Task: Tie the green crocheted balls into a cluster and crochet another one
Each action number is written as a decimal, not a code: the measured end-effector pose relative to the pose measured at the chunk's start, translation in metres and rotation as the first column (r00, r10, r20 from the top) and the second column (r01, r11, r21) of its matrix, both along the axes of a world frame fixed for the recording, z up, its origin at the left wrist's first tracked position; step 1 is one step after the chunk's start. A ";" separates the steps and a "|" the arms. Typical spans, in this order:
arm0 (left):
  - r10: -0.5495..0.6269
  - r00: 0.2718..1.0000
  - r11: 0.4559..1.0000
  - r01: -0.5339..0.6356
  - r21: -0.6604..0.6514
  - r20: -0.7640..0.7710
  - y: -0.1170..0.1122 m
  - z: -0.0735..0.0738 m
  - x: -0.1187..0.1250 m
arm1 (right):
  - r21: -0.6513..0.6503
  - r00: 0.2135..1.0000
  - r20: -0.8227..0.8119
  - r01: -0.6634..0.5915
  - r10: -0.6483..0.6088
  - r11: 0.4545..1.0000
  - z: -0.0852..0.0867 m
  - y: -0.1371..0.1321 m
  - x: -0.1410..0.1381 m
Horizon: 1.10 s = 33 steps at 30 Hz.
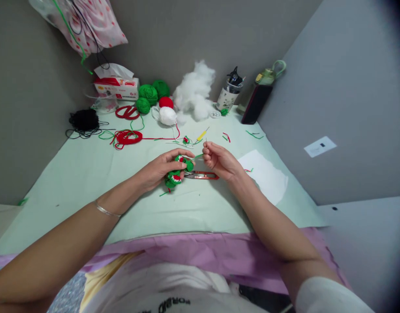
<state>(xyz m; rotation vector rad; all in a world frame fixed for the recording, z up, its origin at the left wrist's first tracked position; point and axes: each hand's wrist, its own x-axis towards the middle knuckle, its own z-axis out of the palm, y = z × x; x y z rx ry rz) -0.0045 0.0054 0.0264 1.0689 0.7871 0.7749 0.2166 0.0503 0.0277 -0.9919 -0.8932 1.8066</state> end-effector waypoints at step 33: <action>0.265 0.947 0.951 -0.224 0.215 -0.185 0.016 -0.014 -0.014 | 0.152 0.196 0.980 -0.805 0.015 0.573 0.017 -0.013 0.020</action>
